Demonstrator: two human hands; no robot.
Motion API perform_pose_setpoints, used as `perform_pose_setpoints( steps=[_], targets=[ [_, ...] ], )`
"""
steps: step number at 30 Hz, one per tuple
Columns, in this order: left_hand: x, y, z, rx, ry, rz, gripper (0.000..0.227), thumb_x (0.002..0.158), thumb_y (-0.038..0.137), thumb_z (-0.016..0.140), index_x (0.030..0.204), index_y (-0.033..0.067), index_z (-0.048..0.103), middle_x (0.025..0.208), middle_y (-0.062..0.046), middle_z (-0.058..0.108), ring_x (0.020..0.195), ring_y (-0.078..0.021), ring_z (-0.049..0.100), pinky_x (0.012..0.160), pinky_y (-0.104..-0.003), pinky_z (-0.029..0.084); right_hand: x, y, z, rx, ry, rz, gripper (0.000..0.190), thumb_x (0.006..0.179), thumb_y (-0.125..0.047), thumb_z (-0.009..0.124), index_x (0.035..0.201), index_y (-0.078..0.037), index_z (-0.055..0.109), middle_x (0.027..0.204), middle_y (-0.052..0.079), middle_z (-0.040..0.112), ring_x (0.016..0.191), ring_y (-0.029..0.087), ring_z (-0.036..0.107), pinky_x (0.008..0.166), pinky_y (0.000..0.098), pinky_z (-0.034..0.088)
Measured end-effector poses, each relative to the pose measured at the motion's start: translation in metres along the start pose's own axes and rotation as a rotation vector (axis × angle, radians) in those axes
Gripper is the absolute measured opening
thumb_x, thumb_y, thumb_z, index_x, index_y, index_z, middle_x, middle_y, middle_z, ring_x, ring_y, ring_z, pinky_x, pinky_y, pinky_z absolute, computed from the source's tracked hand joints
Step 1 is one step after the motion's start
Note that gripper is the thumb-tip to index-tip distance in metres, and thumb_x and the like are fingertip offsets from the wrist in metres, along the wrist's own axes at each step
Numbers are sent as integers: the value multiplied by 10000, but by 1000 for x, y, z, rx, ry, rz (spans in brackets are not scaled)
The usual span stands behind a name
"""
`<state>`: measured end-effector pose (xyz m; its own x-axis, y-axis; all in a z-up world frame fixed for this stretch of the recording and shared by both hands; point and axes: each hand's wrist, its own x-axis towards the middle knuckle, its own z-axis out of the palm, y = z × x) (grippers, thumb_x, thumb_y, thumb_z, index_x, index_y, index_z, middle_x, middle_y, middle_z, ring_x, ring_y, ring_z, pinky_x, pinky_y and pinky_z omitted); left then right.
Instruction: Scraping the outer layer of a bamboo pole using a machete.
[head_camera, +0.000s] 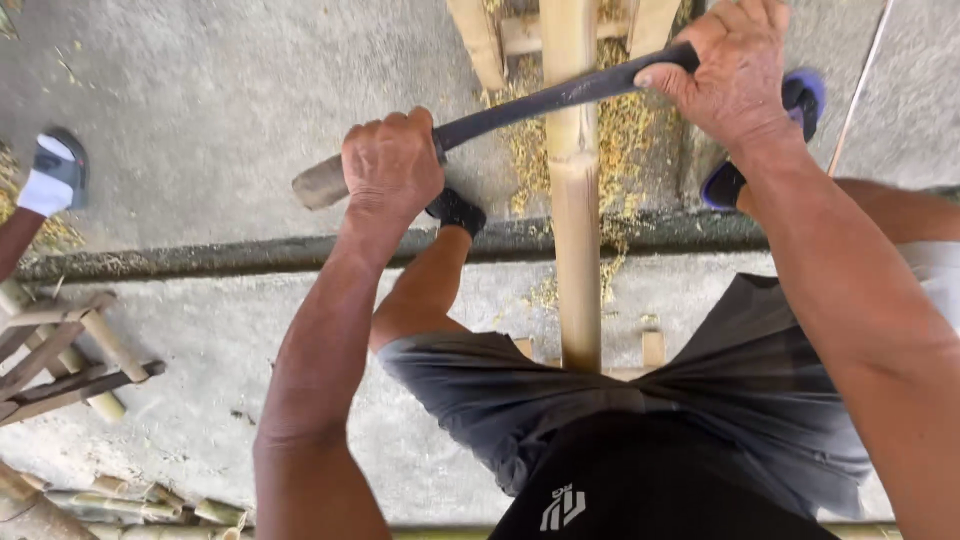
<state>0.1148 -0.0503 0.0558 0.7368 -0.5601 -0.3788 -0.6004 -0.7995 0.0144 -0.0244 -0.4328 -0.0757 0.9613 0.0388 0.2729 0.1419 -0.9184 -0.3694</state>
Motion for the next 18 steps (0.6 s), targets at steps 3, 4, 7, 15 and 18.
perform_pose_setpoints(
  steps=[3, 4, 7, 15, 18],
  targets=[
    [-11, -1, -7, -32, -271, 51, 70, 845, 152, 655, 869, 138, 718, 686, -151, 693, 610, -308, 686, 567, -470, 531, -31, -12, 14, -4, -653, 187, 763, 889, -854, 484, 685, -143, 673, 579, 72, 585, 671, 256, 618, 906, 575, 410],
    [-12, -3, -6, -39, -298, 49, 70, 845, 152, 655, 869, 138, 718, 686, -151, 693, 610, -308, 686, 567, -470, 531, -26, -11, 12, 11, -677, 191, 763, 889, -854, 484, 685, -143, 673, 579, 72, 585, 671, 256, 618, 906, 575, 410],
    [0, -5, -4, -98, 73, 83, 68, 896, 114, 645, 879, 101, 710, 760, -130, 700, 693, -322, 695, 650, -463, 541, -3, 3, 3, -7, -282, 106, 897, 998, -933, 409, 753, -104, 648, 707, 57, 568, 771, 249, 589, 890, 449, 452],
    [-4, -3, 6, -74, -126, 164, 129, 795, 123, 662, 899, 71, 719, 773, -169, 707, 695, -364, 699, 638, -509, 541, -42, -49, -12, -181, -157, 193, 762, 1012, -804, 511, 1111, -76, 714, 1048, 135, 662, 1089, 306, 613, 1106, 532, 423],
    [15, 8, -8, -160, -450, 1, 193, 929, 169, 595, 1096, 92, 651, 724, -161, 715, 658, -326, 734, 640, -494, 566, -66, -128, -42, -90, 99, 362, 831, 1051, -602, 681, 1473, 77, 453, 1431, 251, 491, 1344, 390, 489, 1140, 544, 389]
  ],
)
